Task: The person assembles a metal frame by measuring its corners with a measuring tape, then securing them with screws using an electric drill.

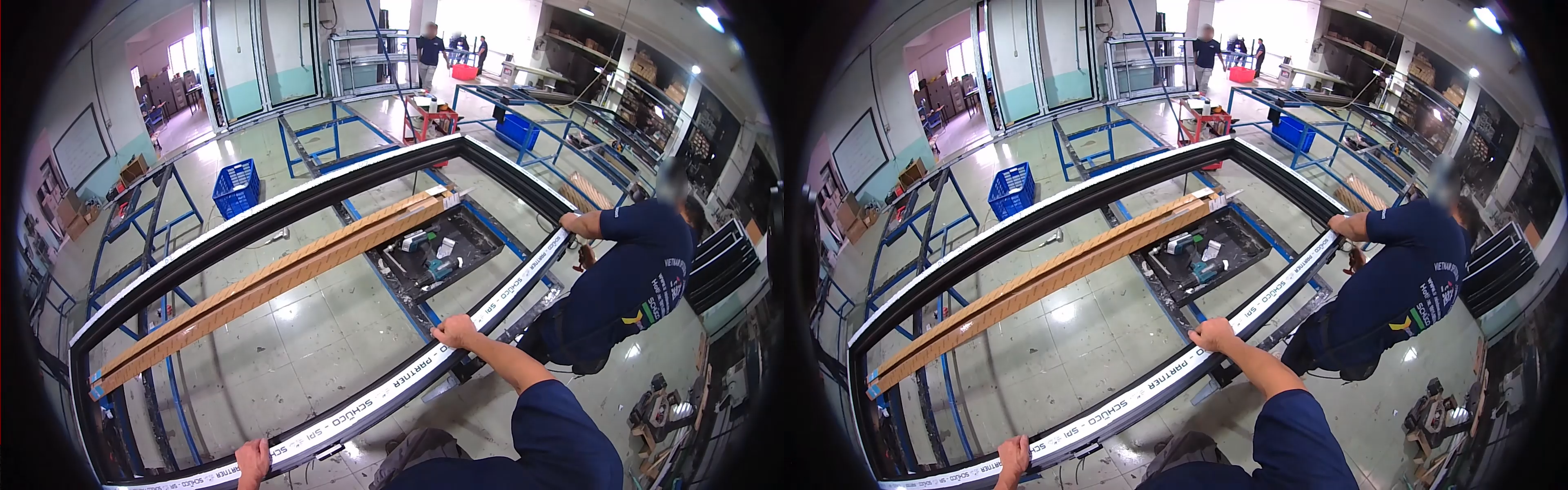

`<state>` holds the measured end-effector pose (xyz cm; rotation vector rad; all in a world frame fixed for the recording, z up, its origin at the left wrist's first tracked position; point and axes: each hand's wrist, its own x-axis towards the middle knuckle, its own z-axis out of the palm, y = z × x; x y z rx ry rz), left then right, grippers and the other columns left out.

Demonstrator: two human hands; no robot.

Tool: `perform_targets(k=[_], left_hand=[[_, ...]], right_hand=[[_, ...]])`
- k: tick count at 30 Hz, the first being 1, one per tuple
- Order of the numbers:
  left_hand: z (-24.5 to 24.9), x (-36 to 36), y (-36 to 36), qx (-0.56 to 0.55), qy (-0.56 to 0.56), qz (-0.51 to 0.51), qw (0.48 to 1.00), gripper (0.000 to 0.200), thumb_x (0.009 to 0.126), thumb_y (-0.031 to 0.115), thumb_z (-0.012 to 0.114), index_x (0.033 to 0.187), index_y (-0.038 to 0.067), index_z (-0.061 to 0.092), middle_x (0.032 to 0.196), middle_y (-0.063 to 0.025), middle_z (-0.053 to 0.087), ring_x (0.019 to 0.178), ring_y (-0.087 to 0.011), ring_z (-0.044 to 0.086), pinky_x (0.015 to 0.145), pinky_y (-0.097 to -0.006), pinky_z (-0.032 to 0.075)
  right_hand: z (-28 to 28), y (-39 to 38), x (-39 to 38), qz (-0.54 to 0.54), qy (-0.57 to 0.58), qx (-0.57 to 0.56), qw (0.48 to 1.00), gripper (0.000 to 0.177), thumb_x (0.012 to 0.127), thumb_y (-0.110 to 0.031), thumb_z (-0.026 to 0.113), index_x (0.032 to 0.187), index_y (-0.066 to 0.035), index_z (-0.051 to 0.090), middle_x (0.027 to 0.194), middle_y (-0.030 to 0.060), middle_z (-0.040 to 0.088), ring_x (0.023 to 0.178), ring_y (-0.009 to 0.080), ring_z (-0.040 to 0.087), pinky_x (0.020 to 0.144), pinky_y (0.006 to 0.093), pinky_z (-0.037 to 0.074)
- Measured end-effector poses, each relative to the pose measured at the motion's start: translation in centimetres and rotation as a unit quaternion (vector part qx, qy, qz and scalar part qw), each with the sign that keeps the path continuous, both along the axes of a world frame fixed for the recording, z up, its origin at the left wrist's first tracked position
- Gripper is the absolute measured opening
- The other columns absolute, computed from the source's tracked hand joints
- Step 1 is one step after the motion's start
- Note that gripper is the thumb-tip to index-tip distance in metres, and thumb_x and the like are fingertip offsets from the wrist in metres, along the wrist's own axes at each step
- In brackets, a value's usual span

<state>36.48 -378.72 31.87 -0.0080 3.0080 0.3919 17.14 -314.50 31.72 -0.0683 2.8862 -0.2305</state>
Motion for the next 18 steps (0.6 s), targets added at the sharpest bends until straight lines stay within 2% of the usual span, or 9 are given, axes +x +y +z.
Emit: perform_targets(k=[3, 7, 13, 16, 18], left_hand=[[0.2, 0.0, 0.2, 0.001, 0.005, -0.002, 1.000, 0.045, 0.099, 0.035, 0.044, 0.078, 0.002, 0.067, 0.082, -0.0224, 0.068, 0.080, -0.0435, 0.064, 0.073, -0.0539, 0.047], [1.1, -0.1, 0.7, 0.021, 0.000, 0.000, 1.000, 0.050, 0.100, 0.039, 0.040, 0.080, 0.001, 0.066, 0.083, -0.0266, 0.066, 0.082, -0.0486, 0.062, 0.075, -0.0553, 0.046], [0.9, -0.1, 0.6, 0.018, 0.003, 0.004, 1.000, 0.050, 0.100, 0.038, 0.040, 0.080, 0.001, 0.066, 0.083, -0.0260, 0.066, 0.081, -0.0489, 0.062, 0.074, -0.0552, 0.047], [0.2, 0.0, 0.2, 0.003, 0.006, 0.001, 1.000, 0.045, 0.098, 0.036, 0.045, 0.078, 0.001, 0.067, 0.082, -0.0231, 0.067, 0.080, -0.0437, 0.063, 0.074, -0.0537, 0.047], [-0.1, 0.0, 0.0, 0.004, 0.004, 0.004, 1.000, 0.045, 0.098, 0.036, 0.045, 0.079, 0.001, 0.067, 0.082, -0.0232, 0.067, 0.080, -0.0438, 0.063, 0.074, -0.0537, 0.047]], right_hand=[[0.7, -0.2, 0.1, -0.005, -0.015, 0.004, 1.000, 0.049, 0.093, -0.053, 0.046, 0.096, -0.018, 0.080, 0.092, 0.0167, 0.074, 0.092, 0.0379, 0.070, 0.087, 0.0463, 0.054], [0.3, -0.1, 0.0, -0.005, -0.012, 0.002, 1.000, 0.049, 0.093, -0.053, 0.046, 0.095, -0.017, 0.080, 0.093, 0.0168, 0.074, 0.092, 0.0382, 0.070, 0.086, 0.0467, 0.054], [-0.2, 0.1, -0.1, -0.003, -0.011, 0.002, 1.000, 0.049, 0.093, -0.053, 0.046, 0.095, -0.017, 0.080, 0.092, 0.0166, 0.074, 0.091, 0.0383, 0.070, 0.086, 0.0473, 0.054], [-0.2, 0.1, -0.2, -0.001, -0.009, 0.002, 1.000, 0.049, 0.093, -0.053, 0.046, 0.094, -0.017, 0.080, 0.091, 0.0165, 0.074, 0.090, 0.0382, 0.070, 0.085, 0.0472, 0.054], [0.2, -0.1, -0.1, -0.002, -0.011, 0.000, 1.000, 0.049, 0.093, -0.052, 0.046, 0.094, -0.017, 0.080, 0.091, 0.0164, 0.074, 0.090, 0.0381, 0.070, 0.085, 0.0471, 0.054]])
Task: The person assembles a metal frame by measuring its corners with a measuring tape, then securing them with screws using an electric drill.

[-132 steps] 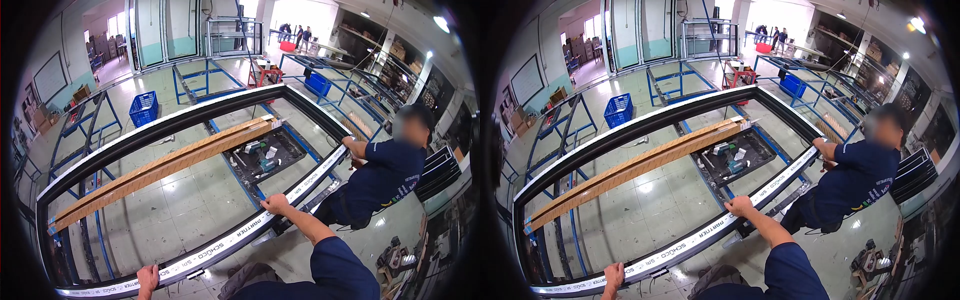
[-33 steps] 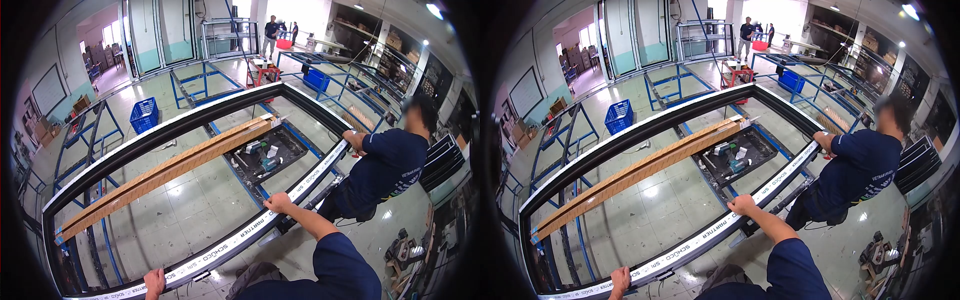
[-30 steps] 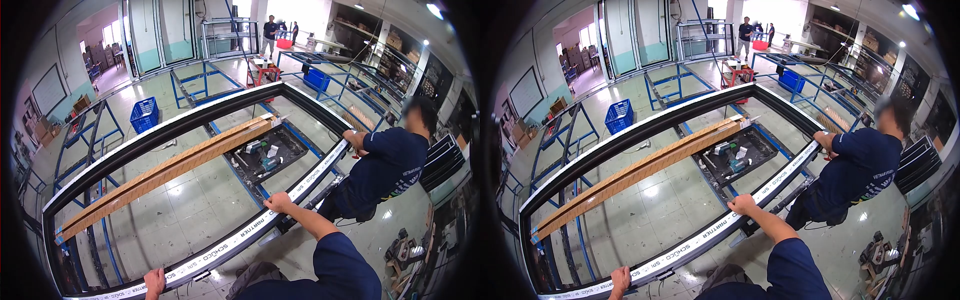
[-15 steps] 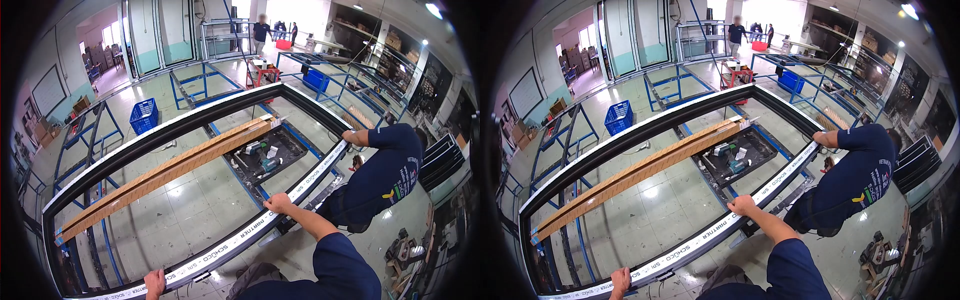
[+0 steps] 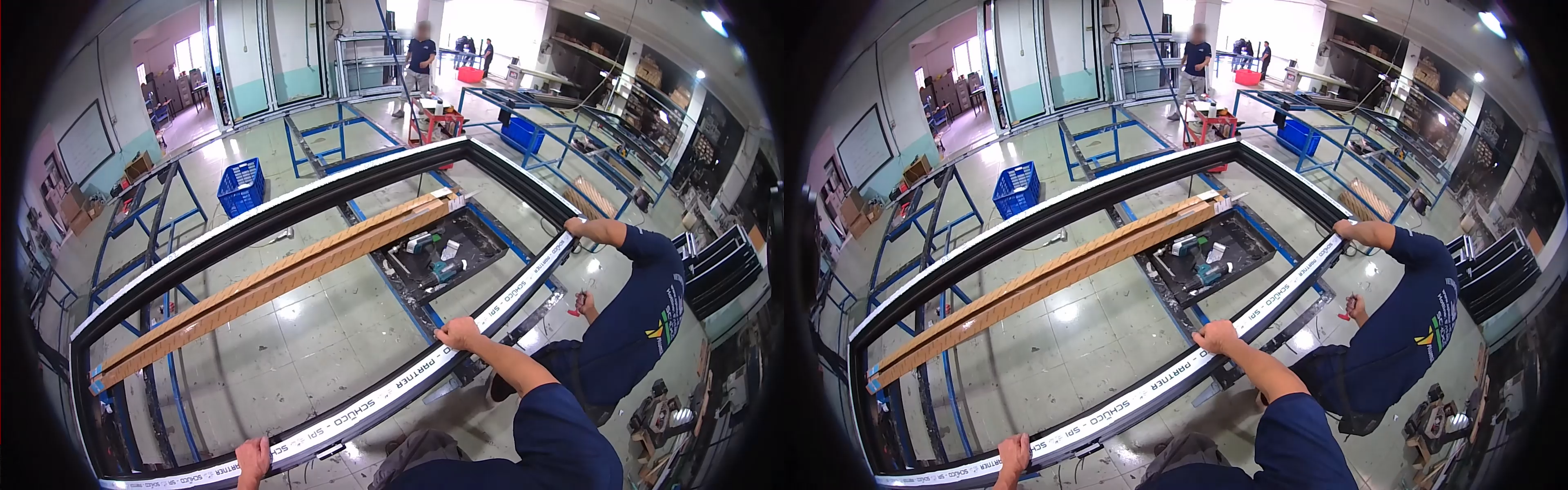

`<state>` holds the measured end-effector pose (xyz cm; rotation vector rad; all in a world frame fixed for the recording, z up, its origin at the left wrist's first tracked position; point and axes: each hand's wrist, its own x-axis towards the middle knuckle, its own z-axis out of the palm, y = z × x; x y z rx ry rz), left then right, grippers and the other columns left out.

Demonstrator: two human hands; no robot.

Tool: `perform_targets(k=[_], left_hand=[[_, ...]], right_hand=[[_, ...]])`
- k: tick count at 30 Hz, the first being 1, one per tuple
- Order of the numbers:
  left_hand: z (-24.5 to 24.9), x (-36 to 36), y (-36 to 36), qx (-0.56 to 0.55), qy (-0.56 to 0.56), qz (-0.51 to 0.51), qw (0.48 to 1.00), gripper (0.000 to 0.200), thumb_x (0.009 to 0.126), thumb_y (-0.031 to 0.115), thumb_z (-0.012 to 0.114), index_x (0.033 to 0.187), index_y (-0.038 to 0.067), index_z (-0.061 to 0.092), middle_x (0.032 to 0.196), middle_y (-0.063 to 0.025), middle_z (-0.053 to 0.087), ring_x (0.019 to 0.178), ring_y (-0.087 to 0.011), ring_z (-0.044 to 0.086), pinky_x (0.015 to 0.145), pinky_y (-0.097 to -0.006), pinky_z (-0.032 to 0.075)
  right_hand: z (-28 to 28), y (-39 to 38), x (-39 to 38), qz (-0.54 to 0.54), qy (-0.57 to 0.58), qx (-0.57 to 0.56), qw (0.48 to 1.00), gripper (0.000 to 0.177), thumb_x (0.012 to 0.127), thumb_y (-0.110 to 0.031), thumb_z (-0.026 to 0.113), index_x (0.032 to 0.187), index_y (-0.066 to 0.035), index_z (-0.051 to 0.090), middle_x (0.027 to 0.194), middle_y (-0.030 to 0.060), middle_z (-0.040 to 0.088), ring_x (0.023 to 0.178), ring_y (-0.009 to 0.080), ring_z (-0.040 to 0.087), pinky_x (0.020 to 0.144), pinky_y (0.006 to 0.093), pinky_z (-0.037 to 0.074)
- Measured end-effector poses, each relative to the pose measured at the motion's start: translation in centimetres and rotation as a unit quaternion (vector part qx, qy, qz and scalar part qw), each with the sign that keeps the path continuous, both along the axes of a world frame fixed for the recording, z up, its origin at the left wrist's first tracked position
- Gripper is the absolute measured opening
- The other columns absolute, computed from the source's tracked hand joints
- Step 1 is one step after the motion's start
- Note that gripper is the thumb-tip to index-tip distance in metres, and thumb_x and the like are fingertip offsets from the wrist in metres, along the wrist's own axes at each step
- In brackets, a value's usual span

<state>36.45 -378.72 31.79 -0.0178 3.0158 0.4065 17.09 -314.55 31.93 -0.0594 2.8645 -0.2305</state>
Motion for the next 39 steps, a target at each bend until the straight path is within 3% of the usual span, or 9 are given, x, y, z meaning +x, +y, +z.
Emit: perform_targets(k=[21, 24, 39], left_hand=[[0.25, 0.00, 0.05, -0.020, -0.015, -0.001, 1.000, 0.047, 0.099, 0.037, 0.043, 0.081, 0.002, 0.069, 0.084, -0.0230, 0.068, 0.081, -0.0433, 0.065, 0.075, -0.0525, 0.049], [0.16, 0.03, 0.01, -0.019, -0.016, 0.000, 1.000, 0.047, 0.099, 0.036, 0.043, 0.081, 0.002, 0.069, 0.084, -0.0231, 0.068, 0.082, -0.0434, 0.065, 0.075, -0.0525, 0.049], [0.52, -0.04, 0.18, -0.019, -0.023, 0.003, 1.000, 0.047, 0.100, 0.038, 0.042, 0.083, 0.003, 0.069, 0.084, -0.0229, 0.068, 0.084, -0.0431, 0.065, 0.076, -0.0525, 0.049]], right_hand=[[0.33, -0.17, 0.07, -0.009, -0.007, 0.001, 1.000, 0.048, 0.092, -0.052, 0.047, 0.095, -0.018, 0.080, 0.092, 0.0168, 0.074, 0.091, 0.0378, 0.070, 0.086, 0.0466, 0.054], [-0.07, -0.02, 0.12, 0.006, 0.016, 0.010, 1.000, 0.050, 0.094, -0.053, 0.045, 0.092, -0.018, 0.080, 0.088, 0.0157, 0.074, 0.086, 0.0380, 0.070, 0.081, 0.0469, 0.054], [0.29, -0.14, 0.01, -0.006, -0.010, 0.004, 1.000, 0.048, 0.093, -0.052, 0.046, 0.097, -0.018, 0.080, 0.094, 0.0177, 0.074, 0.093, 0.0378, 0.069, 0.087, 0.0471, 0.053]])
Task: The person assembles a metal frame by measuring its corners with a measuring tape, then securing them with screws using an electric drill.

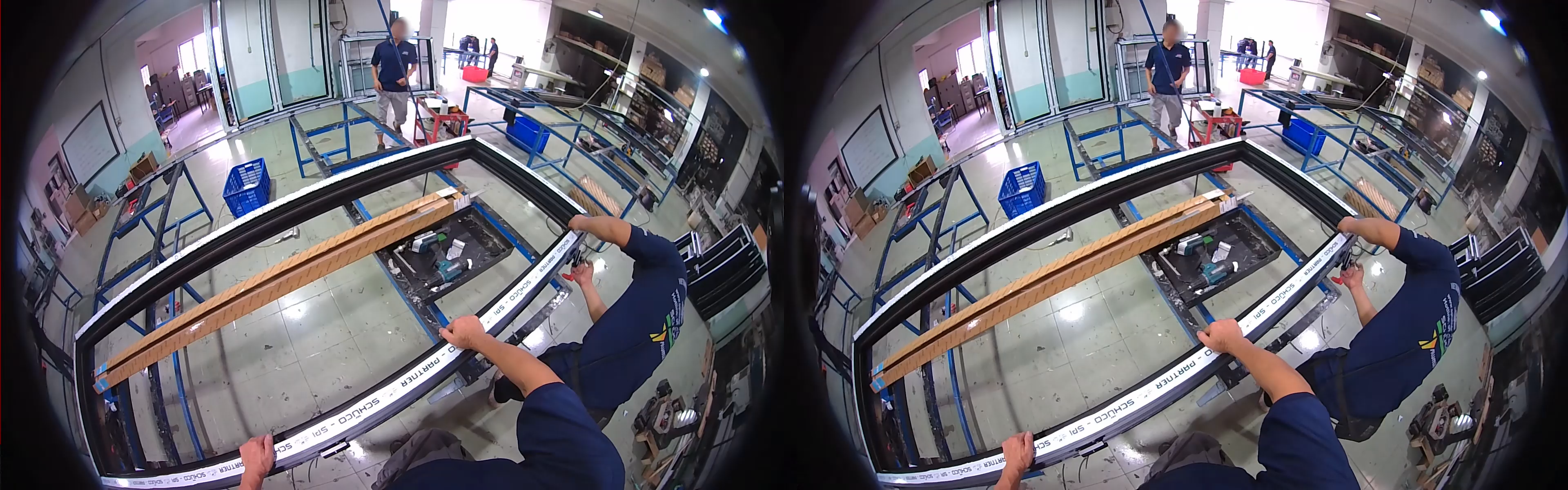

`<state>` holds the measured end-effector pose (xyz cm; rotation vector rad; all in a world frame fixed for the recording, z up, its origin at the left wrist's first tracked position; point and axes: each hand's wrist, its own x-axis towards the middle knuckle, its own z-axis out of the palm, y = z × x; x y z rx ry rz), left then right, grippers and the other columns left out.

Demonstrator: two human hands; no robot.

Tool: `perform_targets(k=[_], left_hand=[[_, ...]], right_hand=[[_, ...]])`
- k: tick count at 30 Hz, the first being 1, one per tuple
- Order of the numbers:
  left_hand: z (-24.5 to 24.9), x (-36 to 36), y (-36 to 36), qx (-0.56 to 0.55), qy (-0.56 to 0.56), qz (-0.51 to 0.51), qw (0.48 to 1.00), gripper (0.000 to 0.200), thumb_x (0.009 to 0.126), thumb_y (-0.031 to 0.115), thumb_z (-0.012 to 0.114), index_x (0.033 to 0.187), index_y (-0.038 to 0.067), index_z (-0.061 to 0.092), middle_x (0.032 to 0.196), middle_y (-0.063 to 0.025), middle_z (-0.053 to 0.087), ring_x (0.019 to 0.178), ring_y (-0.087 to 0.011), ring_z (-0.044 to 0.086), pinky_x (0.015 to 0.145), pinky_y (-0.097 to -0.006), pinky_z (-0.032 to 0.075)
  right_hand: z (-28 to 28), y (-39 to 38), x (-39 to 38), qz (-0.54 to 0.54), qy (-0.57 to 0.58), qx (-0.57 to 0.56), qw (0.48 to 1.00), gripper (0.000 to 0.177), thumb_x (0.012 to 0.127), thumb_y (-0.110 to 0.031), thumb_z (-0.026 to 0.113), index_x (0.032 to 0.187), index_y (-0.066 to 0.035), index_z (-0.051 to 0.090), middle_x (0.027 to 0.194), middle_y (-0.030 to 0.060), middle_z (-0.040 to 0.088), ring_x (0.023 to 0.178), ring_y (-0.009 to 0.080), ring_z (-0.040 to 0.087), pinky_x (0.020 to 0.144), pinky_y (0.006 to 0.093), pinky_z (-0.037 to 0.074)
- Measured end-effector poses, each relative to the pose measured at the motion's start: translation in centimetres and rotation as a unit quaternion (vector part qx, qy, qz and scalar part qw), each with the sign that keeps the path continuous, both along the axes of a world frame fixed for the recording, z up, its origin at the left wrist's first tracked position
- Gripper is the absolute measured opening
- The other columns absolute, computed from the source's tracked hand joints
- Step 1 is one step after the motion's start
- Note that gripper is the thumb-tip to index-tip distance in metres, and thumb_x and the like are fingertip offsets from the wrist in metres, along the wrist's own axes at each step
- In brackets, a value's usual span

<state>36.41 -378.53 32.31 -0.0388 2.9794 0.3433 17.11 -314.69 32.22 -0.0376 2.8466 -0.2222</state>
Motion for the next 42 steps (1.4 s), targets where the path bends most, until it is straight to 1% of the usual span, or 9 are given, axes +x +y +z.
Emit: perform_targets(k=[12, 25, 28, 29, 30, 35, 38, 41, 42], left_hand=[[-0.3, 0.0, -0.1, 0.005, 0.004, -0.001, 1.000, 0.047, 0.100, 0.037, 0.043, 0.083, 0.002, 0.069, 0.084, -0.0237, 0.068, 0.084, -0.0434, 0.065, 0.076, -0.0524, 0.050], [0.5, -0.2, 0.4, 0.004, -0.009, -0.004, 1.000, 0.046, 0.100, 0.037, 0.042, 0.086, 0.003, 0.070, 0.087, -0.0223, 0.070, 0.086, -0.0420, 0.066, 0.079, -0.0512, 0.050], [-0.2, -0.3, -0.1, -0.006, -0.034, 0.005, 0.999, 0.049, 0.101, 0.039, 0.039, 0.086, 0.002, 0.068, 0.090, -0.0260, 0.068, 0.089, -0.0462, 0.064, 0.081, -0.0537, 0.048], [-1.1, -0.2, -0.5, -0.001, -0.031, 0.001, 1.000, 0.049, 0.101, 0.040, 0.039, 0.087, 0.002, 0.067, 0.091, -0.0274, 0.067, 0.089, -0.0484, 0.063, 0.081, -0.0547, 0.047], [0.1, -0.2, 0.3, 0.011, -0.057, 0.022, 0.998, 0.050, 0.102, 0.040, 0.038, 0.088, 0.001, 0.066, 0.091, -0.0285, 0.066, 0.088, -0.0501, 0.061, 0.081, -0.0557, 0.046], [-1.0, -0.3, 0.0, 0.022, -0.042, 0.001, 0.999, 0.052, 0.104, 0.041, 0.033, 0.091, 0.002, 0.065, 0.090, -0.0285, 0.065, 0.089, -0.0500, 0.060, 0.078, -0.0553, 0.045], [-0.9, -0.2, 0.3, 0.021, -0.028, -0.004, 0.999, 0.053, 0.105, 0.041, 0.031, 0.093, 0.002, 0.065, 0.090, -0.0282, 0.065, 0.088, -0.0499, 0.060, 0.078, -0.0553, 0.045], [-0.9, -0.2, 0.2, 0.018, -0.042, -0.005, 0.999, 0.053, 0.105, 0.041, 0.031, 0.094, 0.002, 0.065, 0.090, -0.0279, 0.066, 0.089, -0.0500, 0.060, 0.078, -0.0552, 0.045], [-1.1, -0.2, 0.0, 0.019, -0.058, 0.004, 0.998, 0.052, 0.104, 0.041, 0.031, 0.094, 0.003, 0.065, 0.091, -0.0282, 0.065, 0.088, -0.0500, 0.060, 0.078, -0.0551, 0.046]], right_hand=[[-0.1, 0.1, 0.0, 0.011, 0.018, 0.002, 1.000, 0.050, 0.094, -0.053, 0.045, 0.093, -0.018, 0.080, 0.090, 0.0169, 0.074, 0.089, 0.0384, 0.069, 0.082, 0.0470, 0.054], [-0.6, 0.3, -0.3, 0.003, 0.015, -0.015, 1.000, 0.047, 0.094, -0.051, 0.048, 0.092, -0.017, 0.080, 0.094, 0.0166, 0.074, 0.093, 0.0379, 0.068, 0.086, 0.0468, 0.053], [-1.9, 0.8, -0.7, 0.020, 0.018, -0.012, 1.000, 0.051, 0.094, -0.052, 0.047, 0.092, -0.012, 0.078, 0.090, 0.0179, 0.073, 0.089, 0.0377, 0.070, 0.083, 0.0497, 0.054], [-3.5, 1.2, -0.6, 0.025, 0.091, -0.035, 0.995, 0.053, 0.094, -0.052, 0.049, 0.079, -0.009, 0.076, 0.075, 0.0192, 0.070, 0.073, 0.0400, 0.068, 0.072, 0.0508, 0.052], [-3.0, 0.8, -0.3, 0.017, 0.109, -0.043, 0.993, 0.051, 0.093, -0.052, 0.050, 0.081, -0.010, 0.077, 0.074, 0.0196, 0.069, 0.072, 0.0406, 0.067, 0.072, 0.0509, 0.053], [-2.0, 1.0, 0.0, -0.006, 0.135, -0.096, 0.986, 0.047, 0.090, -0.049, 0.055, 0.088, -0.009, 0.078, 0.094, 0.0189, 0.073, 0.093, 0.0384, 0.067, 0.085, 0.0491, 0.052], [-3.5, 1.8, -0.2, -0.004, 0.270, -0.196, 0.943, 0.038, 0.089, -0.040, 0.062, 0.104, -0.006, 0.072, 0.114, 0.0172, 0.068, 0.114, 0.0341, 0.059, 0.099, 0.0450, 0.046], [-2.4, 1.6, 1.9, -0.166, 0.539, -0.246, 0.788, 0.033, 0.091, -0.030, 0.061, 0.109, -0.004, 0.068, 0.114, 0.0190, 0.067, 0.114, 0.0376, 0.058, 0.100, 0.0453, 0.045], [-2.7, 2.0, 3.3, -0.291, 0.556, -0.250, 0.738, 0.032, 0.092, -0.027, 0.059, 0.111, -0.001, 0.066, 0.115, 0.0221, 0.065, 0.115, 0.0399, 0.057, 0.101, 0.0460, 0.043]])
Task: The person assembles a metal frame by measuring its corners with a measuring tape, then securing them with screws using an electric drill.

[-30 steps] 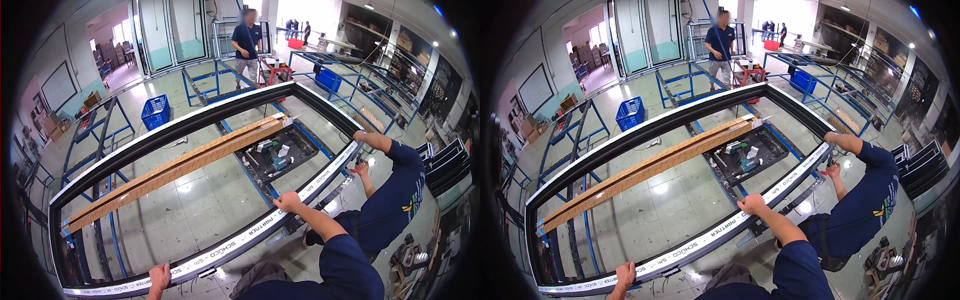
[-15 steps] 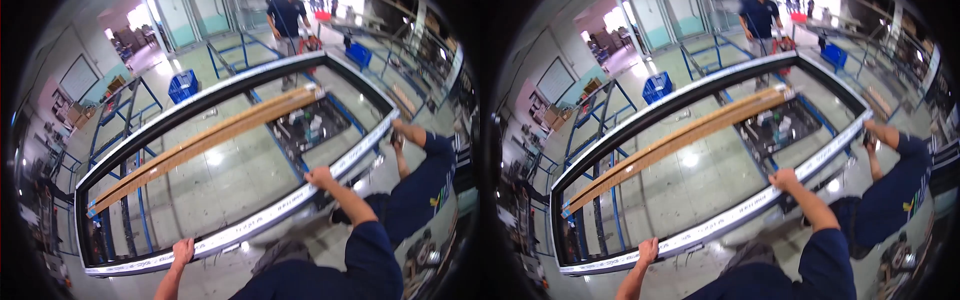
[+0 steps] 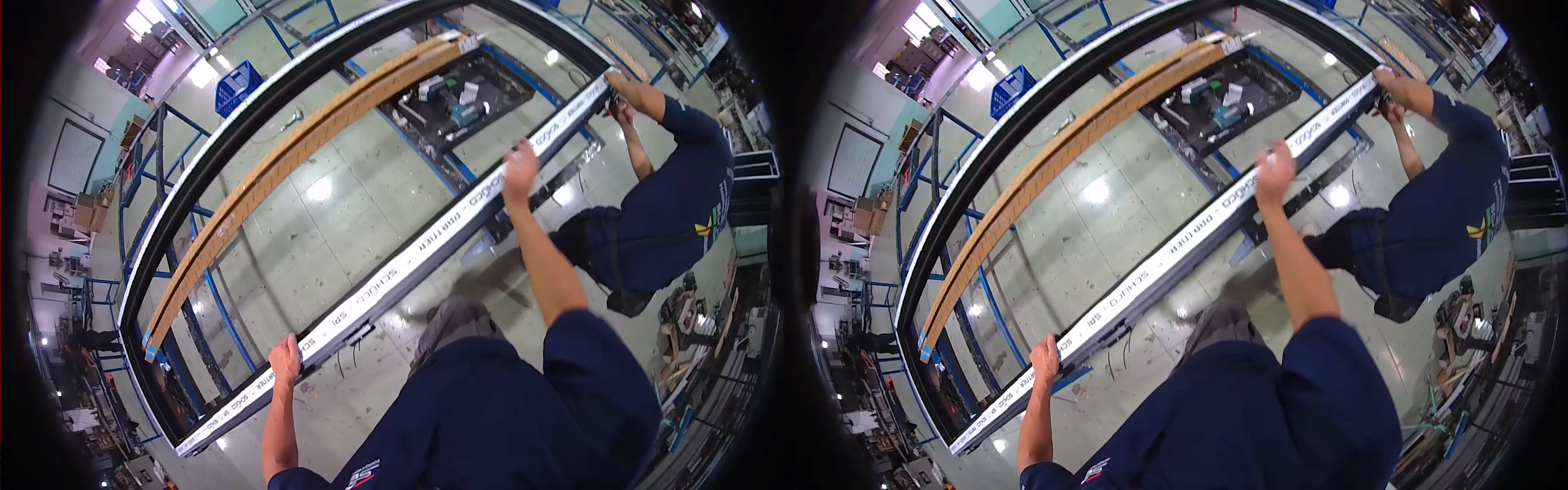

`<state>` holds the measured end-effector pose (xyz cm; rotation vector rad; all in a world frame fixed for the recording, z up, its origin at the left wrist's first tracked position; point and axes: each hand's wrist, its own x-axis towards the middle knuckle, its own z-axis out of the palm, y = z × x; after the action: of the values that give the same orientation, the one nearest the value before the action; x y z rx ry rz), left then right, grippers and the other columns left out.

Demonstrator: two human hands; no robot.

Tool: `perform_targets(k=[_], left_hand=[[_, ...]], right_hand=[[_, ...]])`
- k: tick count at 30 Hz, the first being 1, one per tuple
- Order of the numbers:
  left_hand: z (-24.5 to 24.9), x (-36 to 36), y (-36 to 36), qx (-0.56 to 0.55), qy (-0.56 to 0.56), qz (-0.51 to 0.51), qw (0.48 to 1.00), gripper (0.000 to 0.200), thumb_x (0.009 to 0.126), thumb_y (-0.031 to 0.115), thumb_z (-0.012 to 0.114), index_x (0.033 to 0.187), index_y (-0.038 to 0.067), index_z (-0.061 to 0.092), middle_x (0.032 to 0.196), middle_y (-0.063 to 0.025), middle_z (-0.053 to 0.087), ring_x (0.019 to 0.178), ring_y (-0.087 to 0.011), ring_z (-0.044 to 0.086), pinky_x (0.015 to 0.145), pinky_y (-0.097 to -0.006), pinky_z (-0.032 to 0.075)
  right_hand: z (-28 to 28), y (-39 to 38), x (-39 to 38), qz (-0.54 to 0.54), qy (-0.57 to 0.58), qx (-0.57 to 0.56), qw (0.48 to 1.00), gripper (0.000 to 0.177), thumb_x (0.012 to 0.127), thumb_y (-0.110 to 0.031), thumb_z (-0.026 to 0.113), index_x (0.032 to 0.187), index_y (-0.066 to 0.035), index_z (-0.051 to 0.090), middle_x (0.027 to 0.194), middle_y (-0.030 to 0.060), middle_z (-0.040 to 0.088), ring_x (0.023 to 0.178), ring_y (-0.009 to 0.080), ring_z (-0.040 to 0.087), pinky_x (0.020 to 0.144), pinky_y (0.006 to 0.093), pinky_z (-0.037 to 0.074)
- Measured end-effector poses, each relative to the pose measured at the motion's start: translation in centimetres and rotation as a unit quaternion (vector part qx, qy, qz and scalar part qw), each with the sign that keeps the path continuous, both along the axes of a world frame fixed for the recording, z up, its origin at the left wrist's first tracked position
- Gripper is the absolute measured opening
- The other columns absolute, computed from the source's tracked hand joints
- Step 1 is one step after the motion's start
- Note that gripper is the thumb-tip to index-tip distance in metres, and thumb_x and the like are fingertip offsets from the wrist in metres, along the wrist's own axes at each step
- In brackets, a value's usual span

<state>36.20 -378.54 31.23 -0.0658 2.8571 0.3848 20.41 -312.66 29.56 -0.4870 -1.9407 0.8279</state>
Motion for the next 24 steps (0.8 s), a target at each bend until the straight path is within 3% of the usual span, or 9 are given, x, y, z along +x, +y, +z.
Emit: perform_targets(k=[2, 3, 5, 6, 7, 9, 16, 19, 24], left_hand=[[-0.2, 0.0, -0.3, -0.029, 0.007, -0.026, 0.999, 0.050, 0.103, 0.039, 0.033, 0.091, 0.002, 0.065, 0.090, -0.0282, 0.066, 0.087, -0.0495, 0.061, 0.076, -0.0565, 0.046], [-0.4, 0.1, -0.5, -0.027, 0.031, -0.021, 0.999, 0.051, 0.102, 0.039, 0.034, 0.087, 0.001, 0.065, 0.087, -0.0286, 0.066, 0.085, -0.0494, 0.062, 0.076, -0.0570, 0.046], [-0.6, 0.1, -0.6, -0.020, 0.033, -0.005, 0.999, 0.053, 0.102, 0.041, 0.036, 0.084, 0.001, 0.066, 0.086, -0.0289, 0.066, 0.084, -0.0493, 0.062, 0.076, -0.0570, 0.046], [-0.9, 0.0, -0.9, -0.023, 0.017, 0.006, 1.000, 0.053, 0.101, 0.042, 0.036, 0.085, 0.002, 0.067, 0.086, -0.0278, 0.066, 0.085, -0.0488, 0.062, 0.077, -0.0567, 0.046], [-1.3, -0.1, -1.3, -0.006, -0.001, 0.015, 1.000, 0.052, 0.100, 0.043, 0.037, 0.086, 0.003, 0.067, 0.087, -0.0269, 0.067, 0.086, -0.0485, 0.063, 0.078, -0.0563, 0.046], [-0.2, -0.3, -0.8, 0.024, -0.026, 0.044, 0.998, 0.054, 0.099, 0.046, 0.039, 0.086, 0.003, 0.067, 0.084, -0.0267, 0.066, 0.087, -0.0480, 0.063, 0.079, -0.0548, 0.047], [-0.7, -0.6, -0.6, -0.050, -0.015, 0.086, 0.995, 0.046, 0.097, 0.045, 0.048, 0.098, 0.008, 0.076, 0.093, -0.0267, 0.070, 0.090, -0.0439, 0.068, 0.082, -0.0497, 0.051], [2.0, -1.3, 1.9, -0.031, -0.044, 0.122, 0.991, 0.046, 0.097, 0.045, 0.055, 0.100, 0.003, 0.074, 0.100, -0.0325, 0.068, 0.086, -0.0474, 0.067, 0.078, -0.0511, 0.051], [3.7, -1.8, 3.0, -0.016, -0.059, 0.135, 0.989, 0.044, 0.097, 0.042, 0.052, 0.107, 0.003, 0.071, 0.094, -0.0298, 0.069, 0.094, -0.0486, 0.065, 0.085, -0.0535, 0.048]], right_hand=[[-9.8, 6.4, 1.6, -0.203, 0.096, -0.093, 0.970, 0.040, 0.096, -0.025, 0.054, 0.118, 0.009, 0.060, 0.119, 0.0311, 0.061, 0.114, 0.0464, 0.055, 0.103, 0.0489, 0.041], [-9.1, 7.2, 4.4, -0.211, 0.027, -0.297, 0.931, 0.055, 0.098, -0.035, 0.053, 0.121, 0.015, 0.056, 0.123, 0.0355, 0.057, 0.114, 0.0479, 0.055, 0.104, 0.0495, 0.040], [-11.0, 7.4, 6.3, -0.305, -0.163, -0.446, 0.826, 0.084, 0.093, -0.062, 0.048, 0.126, 0.015, 0.056, 0.132, 0.0341, 0.056, 0.125, 0.0481, 0.052, 0.109, 0.0473, 0.037], [-21.0, 11.0, 5.9, -0.260, -0.175, -0.460, 0.831, 0.093, 0.092, -0.069, 0.044, 0.127, 0.017, 0.056, 0.135, 0.0333, 0.056, 0.130, 0.0461, 0.049, 0.111, 0.0457, 0.036], [-17.6, 8.8, 5.4, -0.231, -0.013, -0.582, 0.779, 0.102, 0.088, -0.077, 0.045, 0.142, 0.010, 0.047, 0.145, 0.0258, 0.051, 0.131, 0.0378, 0.052, 0.113, 0.0422, 0.035], [-22.7, 9.7, 4.1, -0.246, -0.164, -0.619, 0.727, 0.102, 0.090, -0.078, 0.040, 0.127, 0.015, 0.058, 0.138, 0.0329, 0.054, 0.132, 0.0440, 0.049, 0.111, 0.0448, 0.036], [-12.8, 4.7, 3.5, -0.327, -0.174, -0.547, 0.751, 0.099, 0.094, -0.074, 0.034, 0.121, 0.018, 0.059, 0.127, 0.0369, 0.059, 0.122, 0.0478, 0.056, 0.105, 0.0479, 0.042], [-16.1, 6.1, 3.5, -0.330, -0.231, -0.537, 0.741, 0.099, 0.094, -0.074, 0.036, 0.120, 0.018, 0.060, 0.125, 0.0381, 0.059, 0.119, 0.0488, 0.058, 0.103, 0.0476, 0.044], [-15.4, 6.3, 3.3, -0.336, -0.192, -0.601, 0.700, 0.096, 0.092, -0.073, 0.045, 0.127, 0.015, 0.059, 0.128, 0.0246, 0.064, 0.115, 0.0370, 0.063, 0.101, 0.0408, 0.047]])
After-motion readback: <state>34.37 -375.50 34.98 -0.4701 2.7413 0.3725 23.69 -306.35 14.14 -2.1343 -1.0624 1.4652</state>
